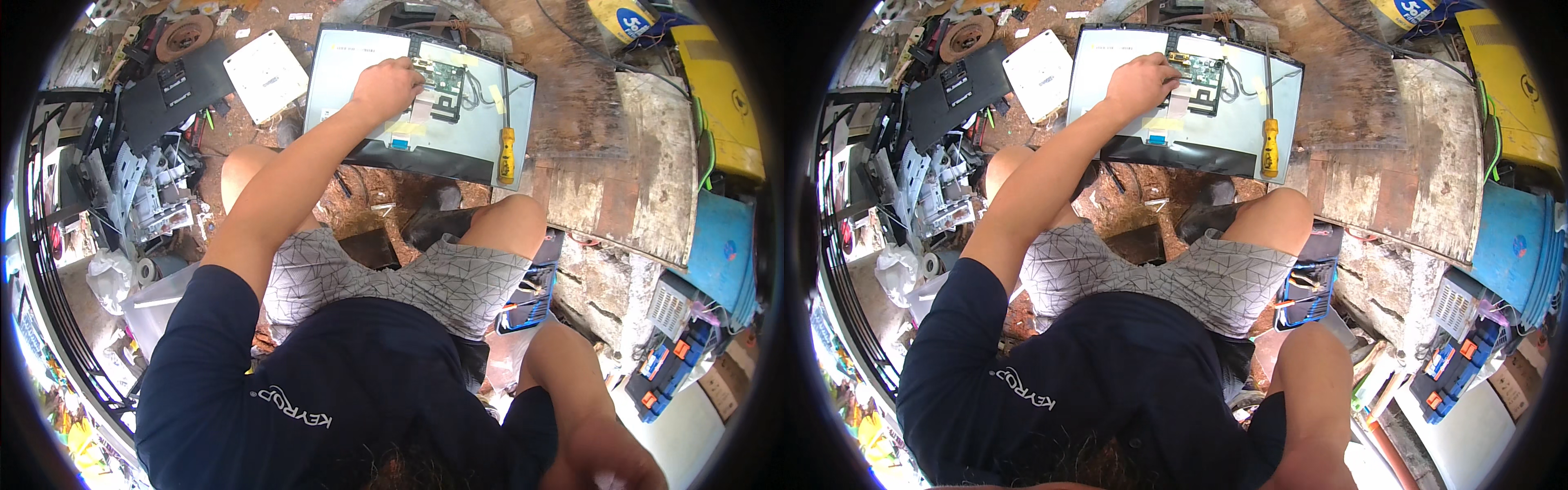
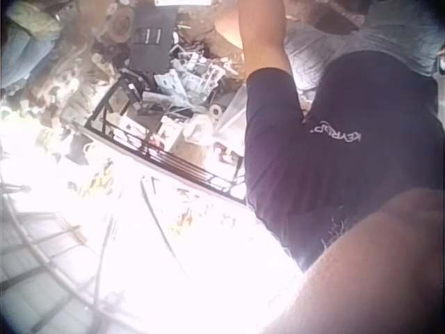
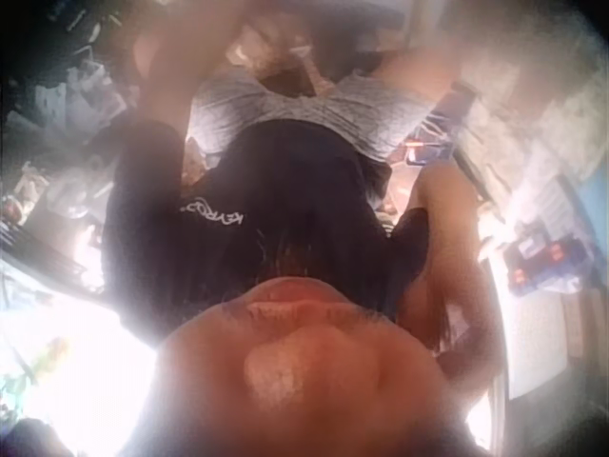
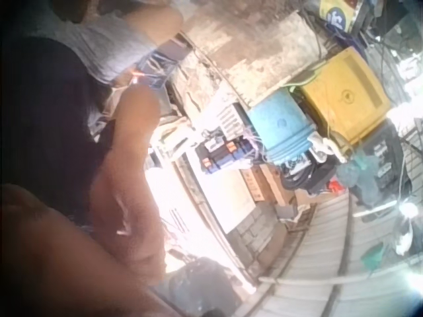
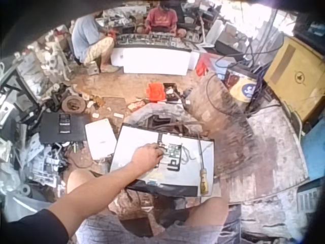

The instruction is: The person uses a screwdriver to remove screws from the back of a monitor, pries off the back casing by hand, and then removes internal circuit boards.

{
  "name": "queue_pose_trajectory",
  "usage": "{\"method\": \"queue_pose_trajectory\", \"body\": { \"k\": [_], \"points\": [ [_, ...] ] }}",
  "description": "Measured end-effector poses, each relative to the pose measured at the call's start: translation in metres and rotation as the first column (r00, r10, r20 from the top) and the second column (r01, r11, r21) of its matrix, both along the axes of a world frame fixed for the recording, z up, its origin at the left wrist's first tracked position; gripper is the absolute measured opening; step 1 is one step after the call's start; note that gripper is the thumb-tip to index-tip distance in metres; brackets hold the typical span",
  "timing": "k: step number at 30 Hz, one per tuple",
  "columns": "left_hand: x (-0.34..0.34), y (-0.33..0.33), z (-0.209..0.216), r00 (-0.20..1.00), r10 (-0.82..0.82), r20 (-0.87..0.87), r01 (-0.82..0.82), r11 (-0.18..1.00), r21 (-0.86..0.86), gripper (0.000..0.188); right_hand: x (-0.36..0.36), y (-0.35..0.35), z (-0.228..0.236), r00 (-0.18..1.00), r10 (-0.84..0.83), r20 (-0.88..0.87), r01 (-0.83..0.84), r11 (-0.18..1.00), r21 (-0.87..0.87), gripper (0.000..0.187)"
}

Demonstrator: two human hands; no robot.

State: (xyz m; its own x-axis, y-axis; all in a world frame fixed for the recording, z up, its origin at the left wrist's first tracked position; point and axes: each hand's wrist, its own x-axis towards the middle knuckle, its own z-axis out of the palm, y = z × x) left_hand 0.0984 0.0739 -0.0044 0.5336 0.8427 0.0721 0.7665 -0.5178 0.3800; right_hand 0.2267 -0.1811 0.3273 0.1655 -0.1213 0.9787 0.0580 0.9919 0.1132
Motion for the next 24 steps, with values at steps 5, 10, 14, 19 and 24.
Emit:
{"method": "queue_pose_trajectory", "body": {
  "k": [5, 10, 14, 19, 24],
  "points": [
    [0.006, -0.002, -0.009, 1.000, 0.001, -0.032, 0.003, 0.995, 0.101, 0.017, 0.004, -0.020, 0.002, 0.998, 0.064, -0.014, -0.065, 0.992, -0.111, 0.036],
    [0.005, 0.001, -0.007, 0.999, 0.031, -0.032, -0.027, 0.990, 0.136, 0.017, 0.048, -0.045, 0.013, 0.944, 0.310, 0.114, -0.266, 0.917, -0.298, 0.038],
    [0.012, 0.003, -0.006, 1.000, 0.018, -0.020, -0.015, 0.994, 0.109, 0.016, 0.057, -0.060, 0.014, 0.949, 0.275, 0.154, -0.201, 0.904, -0.377, 0.041],
    [0.006, 0.001, -0.009, 0.999, 0.022, -0.039, -0.020, 0.998, 0.057, 0.016, 0.053, -0.056, -0.005, 0.967, 0.196, 0.165, -0.109, 0.896, -0.430, 0.050],
    [0.007, 0.000, -0.001, 0.996, -0.068, 0.060, 0.067, 0.998, 0.015, 0.015, 0.078, -0.047, -0.081, -0.020, 0.932, -0.363, -0.957, -0.123, -0.261, 0.031]
  ]
}}
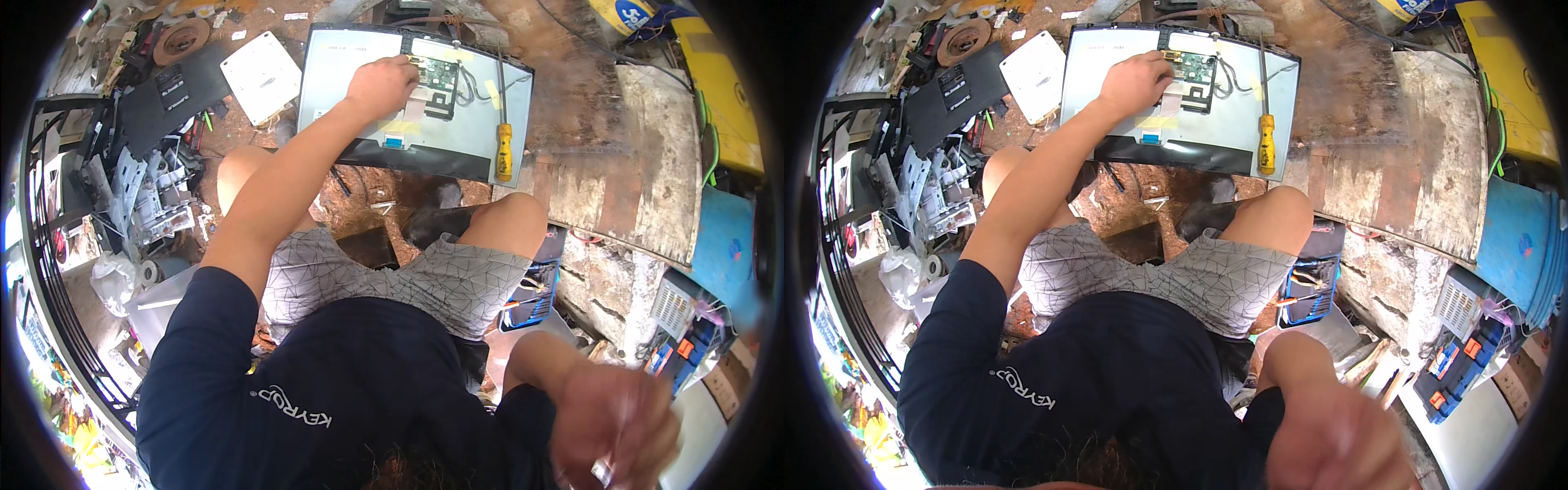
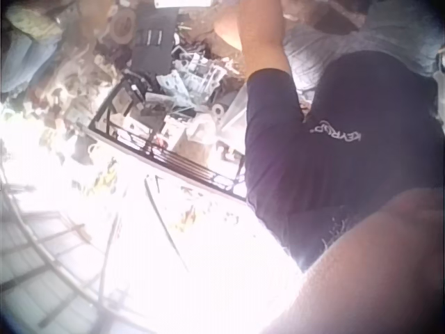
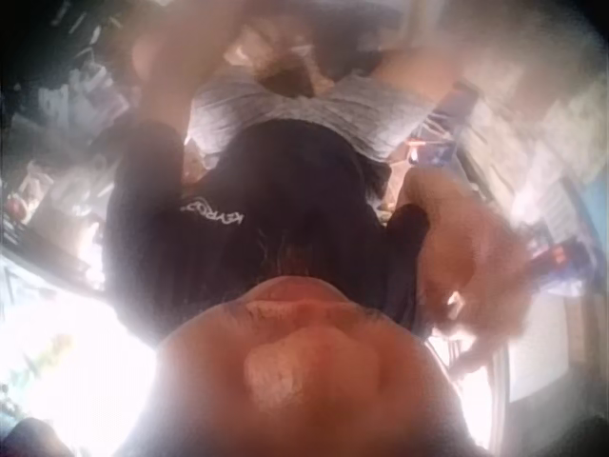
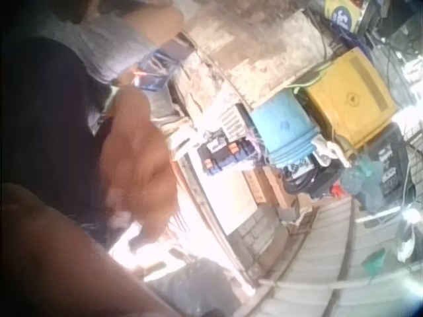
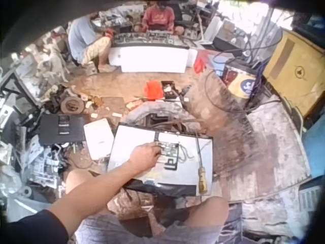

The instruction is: The person uses a screwdriver to remove screws from the back of a monitor, pries off the back casing by hand, and then removes internal circuit boards.

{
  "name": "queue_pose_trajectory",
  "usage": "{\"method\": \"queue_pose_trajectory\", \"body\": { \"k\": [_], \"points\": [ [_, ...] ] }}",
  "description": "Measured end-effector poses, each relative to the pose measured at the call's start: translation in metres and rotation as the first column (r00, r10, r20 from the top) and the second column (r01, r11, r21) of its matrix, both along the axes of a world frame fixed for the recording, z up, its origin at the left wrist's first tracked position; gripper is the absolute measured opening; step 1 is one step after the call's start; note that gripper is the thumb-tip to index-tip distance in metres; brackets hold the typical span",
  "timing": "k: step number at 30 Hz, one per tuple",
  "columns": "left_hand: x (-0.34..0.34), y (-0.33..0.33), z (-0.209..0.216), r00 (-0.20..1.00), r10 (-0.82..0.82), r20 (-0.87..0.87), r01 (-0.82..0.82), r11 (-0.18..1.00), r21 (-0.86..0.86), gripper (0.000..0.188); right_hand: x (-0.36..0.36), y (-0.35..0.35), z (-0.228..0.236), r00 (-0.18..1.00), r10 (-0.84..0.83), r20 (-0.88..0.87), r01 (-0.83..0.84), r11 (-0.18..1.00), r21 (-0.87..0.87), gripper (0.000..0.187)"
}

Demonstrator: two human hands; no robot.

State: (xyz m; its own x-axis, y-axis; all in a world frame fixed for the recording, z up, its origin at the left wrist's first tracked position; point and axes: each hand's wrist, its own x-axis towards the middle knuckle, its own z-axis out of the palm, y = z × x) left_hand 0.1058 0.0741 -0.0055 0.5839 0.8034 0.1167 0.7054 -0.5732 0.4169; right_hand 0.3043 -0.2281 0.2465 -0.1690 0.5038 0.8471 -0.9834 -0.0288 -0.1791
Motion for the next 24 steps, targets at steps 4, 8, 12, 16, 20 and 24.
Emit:
{"method": "queue_pose_trajectory", "body": {
  "k": [4, 8, 12, 16, 20, 24],
  "points": [
    [-0.011, 0.008, 0.000, 0.987, 0.148, 0.065, -0.146, 0.989, -0.035, 0.015, -0.030, 0.103, -0.080, 0.245, -0.458, 0.854, 0.862, 0.506, 0.023, 0.022],
    [-0.025, 0.020, 0.001, 0.966, 0.246, 0.080, -0.238, 0.966, -0.096, 0.026, -0.052, 0.184, -0.201, -0.725, -0.435, 0.534, 0.530, 0.143, 0.836, 0.023],
    [-0.020, 0.012, 0.003, 0.980, 0.183, 0.082, -0.177, 0.981, -0.080, 0.032, -0.054, 0.222, -0.250, -0.852, -0.425, 0.307, 0.269, 0.149, 0.952, 0.024],
    [-0.020, 0.012, -0.005, 0.995, 0.092, 0.041, -0.091, 0.995, -0.034, 0.039, -0.048, 0.235, -0.261, -0.865, -0.472, 0.169, 0.046, 0.262, 0.964, 0.028],
    [-0.017, 0.009, 0.000, 0.991, 0.069, -0.115, -0.072, 0.997, -0.023, 0.044, -0.052, 0.218, -0.257, -0.854, -0.510, 0.105, 0.024, 0.162, 0.986, 0.020],
    [-0.022, 0.012, 0.005, 0.987, 0.159, 0.029, -0.152, 0.976, -0.152, 0.045, -0.061, 0.195, -0.256, -0.804, -0.566, 0.181, 0.130, 0.131, 0.983, 0.011]
  ]
}}
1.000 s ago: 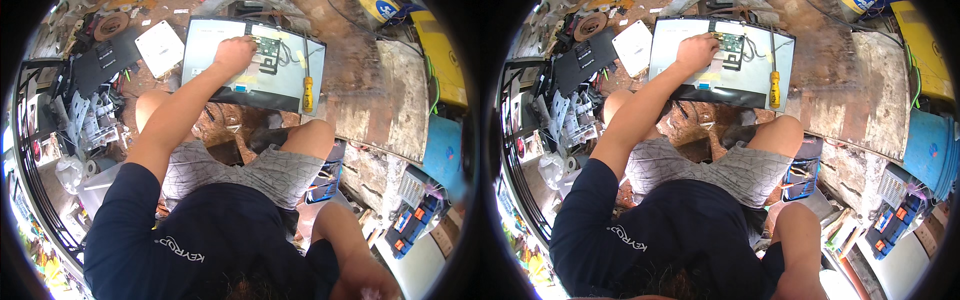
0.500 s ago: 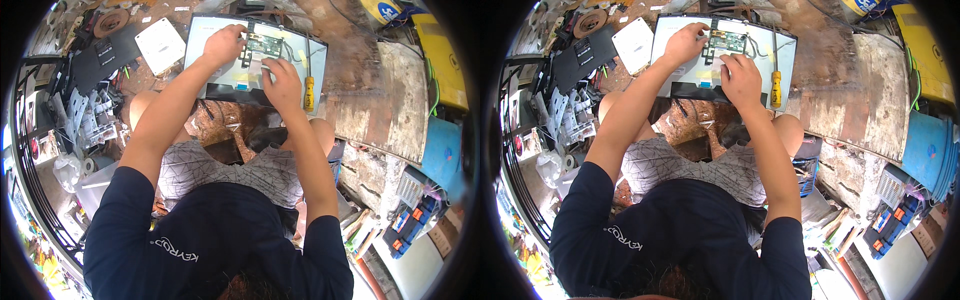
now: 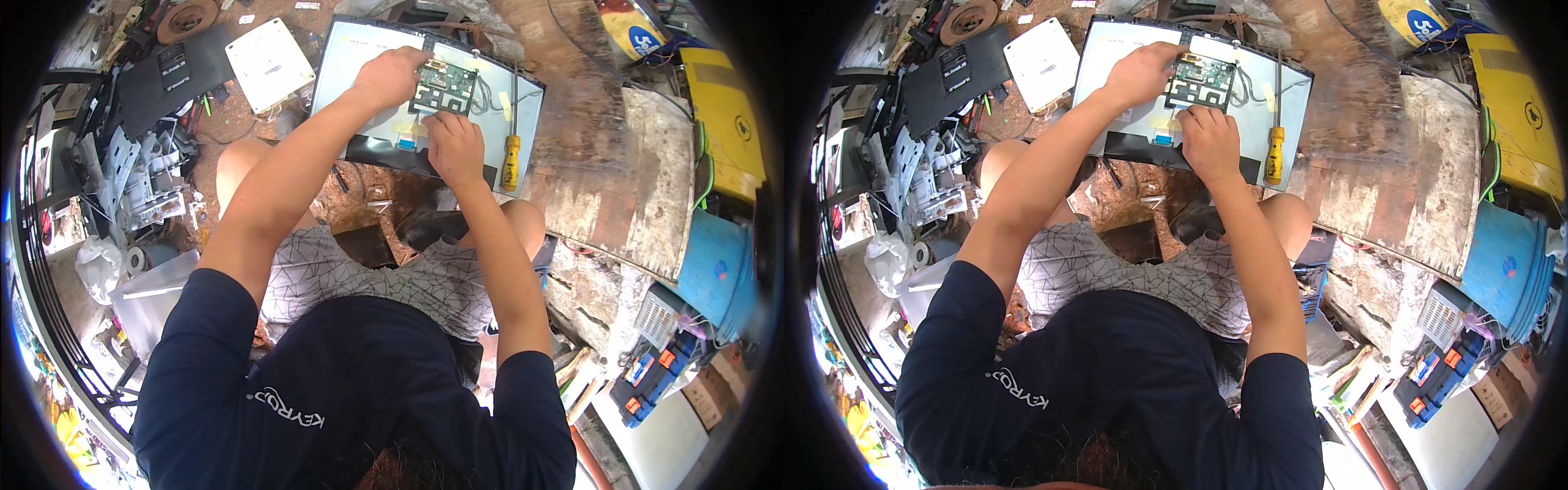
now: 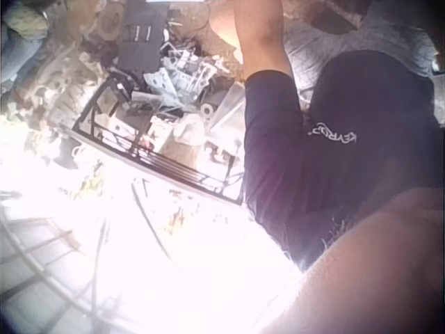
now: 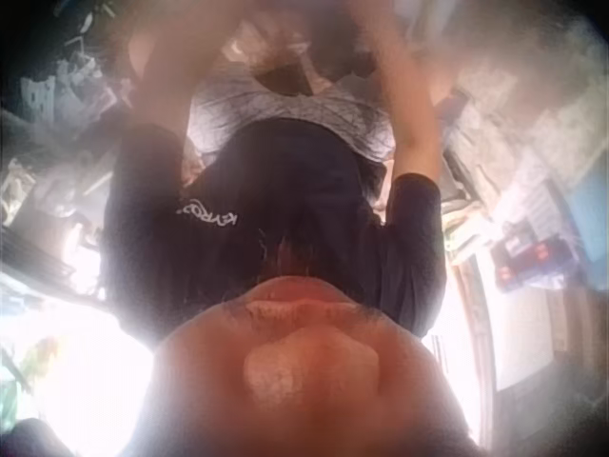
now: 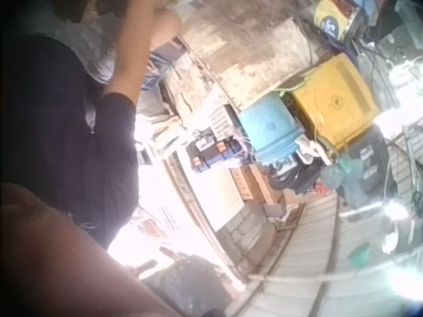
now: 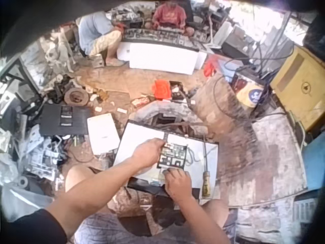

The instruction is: The person uses a screwdriver to remove screws from the back of a monitor, pries off the back casing by hand, and then removes internal circuit boards.

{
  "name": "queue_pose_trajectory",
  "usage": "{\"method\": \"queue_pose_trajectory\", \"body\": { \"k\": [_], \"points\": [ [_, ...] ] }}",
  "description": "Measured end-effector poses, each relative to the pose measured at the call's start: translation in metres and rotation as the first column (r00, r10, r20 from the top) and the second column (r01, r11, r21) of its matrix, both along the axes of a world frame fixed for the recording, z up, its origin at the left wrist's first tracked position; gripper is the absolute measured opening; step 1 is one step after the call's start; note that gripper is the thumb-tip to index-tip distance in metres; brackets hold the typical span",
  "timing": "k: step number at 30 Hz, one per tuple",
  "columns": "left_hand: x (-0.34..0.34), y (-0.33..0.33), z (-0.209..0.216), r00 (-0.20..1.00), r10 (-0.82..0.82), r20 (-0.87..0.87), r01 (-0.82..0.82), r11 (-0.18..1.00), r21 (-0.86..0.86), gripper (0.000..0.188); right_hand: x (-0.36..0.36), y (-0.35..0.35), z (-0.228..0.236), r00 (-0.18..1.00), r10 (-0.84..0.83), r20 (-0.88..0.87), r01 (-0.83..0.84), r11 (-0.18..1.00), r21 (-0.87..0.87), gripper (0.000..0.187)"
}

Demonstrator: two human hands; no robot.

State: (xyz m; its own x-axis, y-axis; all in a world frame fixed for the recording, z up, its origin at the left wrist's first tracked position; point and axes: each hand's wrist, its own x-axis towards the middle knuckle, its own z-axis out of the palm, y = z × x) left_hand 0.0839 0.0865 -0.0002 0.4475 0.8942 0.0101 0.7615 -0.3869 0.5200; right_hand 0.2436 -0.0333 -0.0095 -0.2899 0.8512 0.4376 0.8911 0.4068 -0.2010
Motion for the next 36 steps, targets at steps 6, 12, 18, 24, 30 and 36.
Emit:
{"method": "queue_pose_trajectory", "body": {
  "k": [6, 12, 18, 24, 30, 36],
  "points": [
    [-0.011, -0.002, 0.009, 0.994, 0.054, -0.097, -0.065, 0.991, -0.115, 0.047, 0.016, 0.013, 0.011, 0.928, -0.289, -0.236, 0.177, 0.898, -0.404, 0.021],
    [-0.003, -0.023, 0.014, 0.984, -0.023, -0.178, 0.003, 0.994, -0.110, 0.049, 0.020, 0.080, 0.028, 0.979, -0.205, -0.001, 0.200, 0.957, -0.210, 0.039],
    [-0.006, -0.017, 0.021, 0.968, -0.072, -0.239, 0.024, 0.980, -0.200, 0.054, 0.011, 0.108, 0.024, 0.967, -0.131, 0.217, 0.210, 0.895, -0.393, 0.032],
    [-0.006, -0.021, 0.024, 0.971, -0.070, -0.230, 0.022, 0.978, -0.209, 0.052, 0.030, 0.109, 0.025, 0.975, -0.166, 0.151, 0.209, 0.917, -0.340, 0.029],
    [-0.004, -0.022, 0.023, 0.974, -0.044, -0.222, 0.002, 0.983, -0.184, 0.050, 0.010, 0.112, 0.028, 0.966, -0.113, 0.231, 0.195, 0.908, -0.370, 0.027],
    [-0.005, -0.022, 0.017, 0.978, -0.056, -0.203, 0.016, 0.981, -0.194, 0.049, 0.006, 0.114, 0.022, 0.916, -0.083, 0.393, 0.215, 0.928, -0.306, 0.020]
  ]
}}
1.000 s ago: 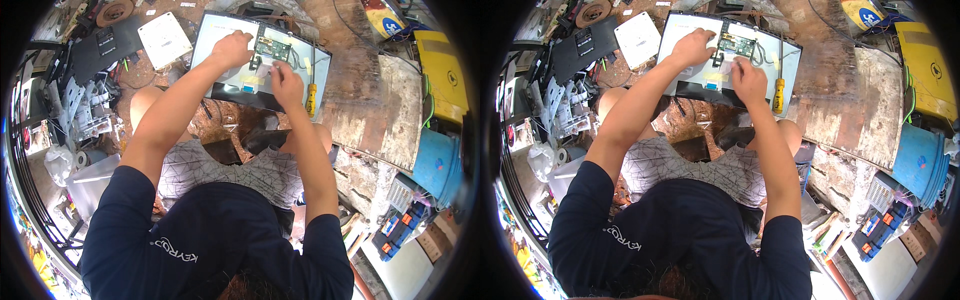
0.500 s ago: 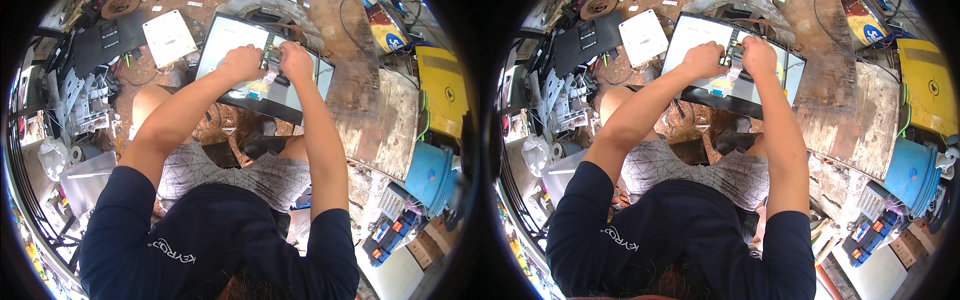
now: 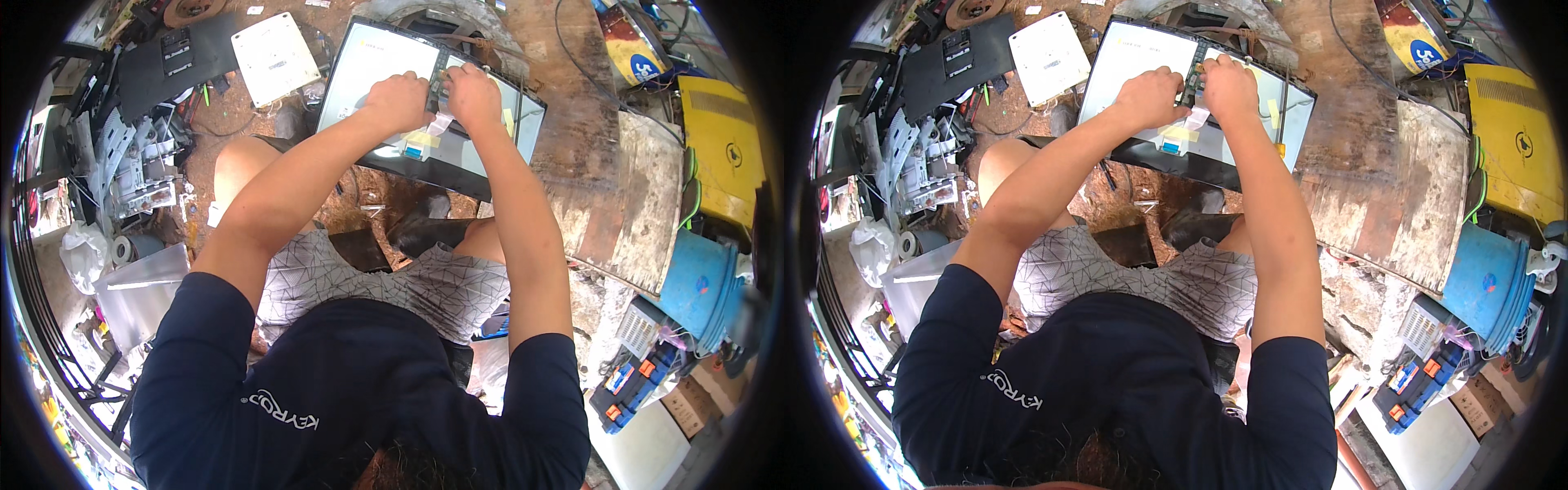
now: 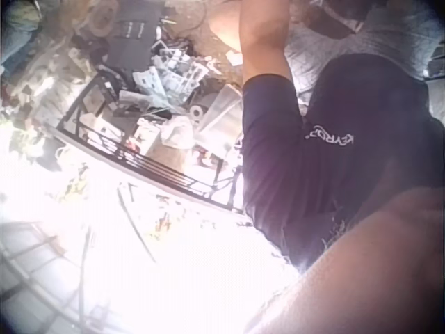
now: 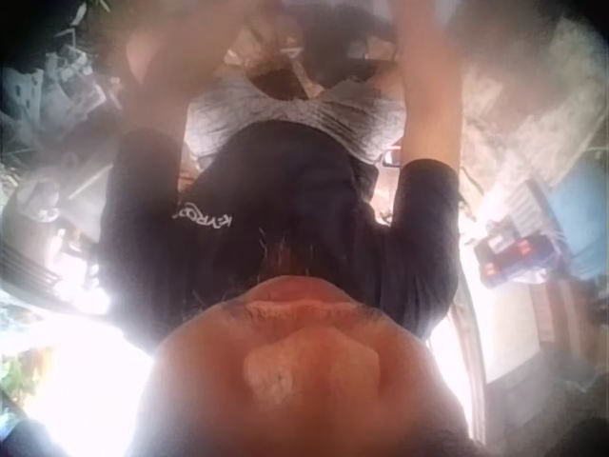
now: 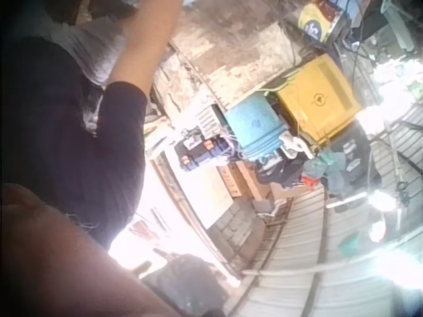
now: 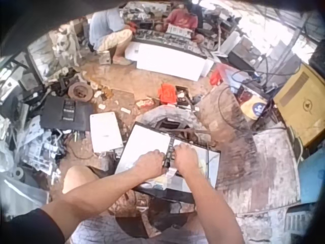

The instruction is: The person uses a screwdriver to remove screws from the back of a monitor, pries off the back casing by hand, and then removes internal circuit boards.

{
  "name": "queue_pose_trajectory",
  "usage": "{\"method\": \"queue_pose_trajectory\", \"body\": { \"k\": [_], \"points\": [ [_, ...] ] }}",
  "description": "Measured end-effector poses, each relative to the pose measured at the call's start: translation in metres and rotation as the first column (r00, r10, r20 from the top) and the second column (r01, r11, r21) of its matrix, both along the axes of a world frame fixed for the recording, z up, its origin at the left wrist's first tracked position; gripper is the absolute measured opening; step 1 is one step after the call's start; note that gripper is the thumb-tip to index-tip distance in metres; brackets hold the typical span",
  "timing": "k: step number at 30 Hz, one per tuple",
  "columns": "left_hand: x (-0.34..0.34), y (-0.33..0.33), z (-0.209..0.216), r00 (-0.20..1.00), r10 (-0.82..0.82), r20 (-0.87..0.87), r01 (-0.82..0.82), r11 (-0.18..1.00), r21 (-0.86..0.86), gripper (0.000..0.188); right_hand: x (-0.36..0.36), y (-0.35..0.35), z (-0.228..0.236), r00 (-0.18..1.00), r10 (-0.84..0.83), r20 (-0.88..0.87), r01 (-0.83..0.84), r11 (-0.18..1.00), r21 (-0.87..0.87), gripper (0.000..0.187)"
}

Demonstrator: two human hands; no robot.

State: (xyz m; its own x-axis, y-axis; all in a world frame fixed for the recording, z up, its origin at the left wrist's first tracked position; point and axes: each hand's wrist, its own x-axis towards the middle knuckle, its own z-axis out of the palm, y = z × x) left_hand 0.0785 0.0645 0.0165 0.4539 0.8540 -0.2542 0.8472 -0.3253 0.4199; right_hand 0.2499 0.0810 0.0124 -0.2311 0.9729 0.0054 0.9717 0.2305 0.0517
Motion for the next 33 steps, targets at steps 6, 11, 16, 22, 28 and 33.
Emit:
{"method": "queue_pose_trajectory", "body": {
  "k": [6, 11, 16, 22, 28, 33],
  "points": [
    [0.002, -0.001, 0.000, 1.000, 0.004, -0.013, -0.004, 1.000, -0.020, 0.049, 0.009, 0.005, 0.009, 0.963, -0.039, -0.267, 0.013, 0.995, -0.100, 0.019],
    [0.004, -0.006, -0.001, 0.999, 0.028, 0.021, -0.029, 0.999, 0.034, 0.051, 0.070, 0.015, 0.021, 0.904, -0.057, -0.424, 0.064, 0.998, 0.003, 0.024],
    [0.009, -0.019, -0.011, 0.978, -0.154, 0.144, 0.098, 0.938, 0.333, 0.039, 0.081, -0.025, 0.002, 0.894, -0.168, -0.416, 0.090, 0.975, -0.201, 0.034],
    [0.014, -0.020, -0.019, 0.960, -0.204, 0.194, 0.123, 0.924, 0.362, 0.017, 0.057, -0.064, -0.022, 0.838, -0.259, -0.481, 0.277, 0.960, -0.033, 0.034],
    [0.013, -0.032, -0.011, 0.938, -0.311, 0.156, 0.251, 0.916, 0.314, 0.014, 0.055, -0.064, -0.015, 0.822, -0.227, -0.523, 0.273, 0.962, 0.010, 0.063],
    [0.017, -0.055, -0.022, 0.914, -0.405, 0.010, 0.375, 0.855, 0.358, 0.031, 0.059, -0.042, -0.009, 0.928, -0.023, -0.372, 0.079, 0.988, 0.136, 0.066]
  ]
}}
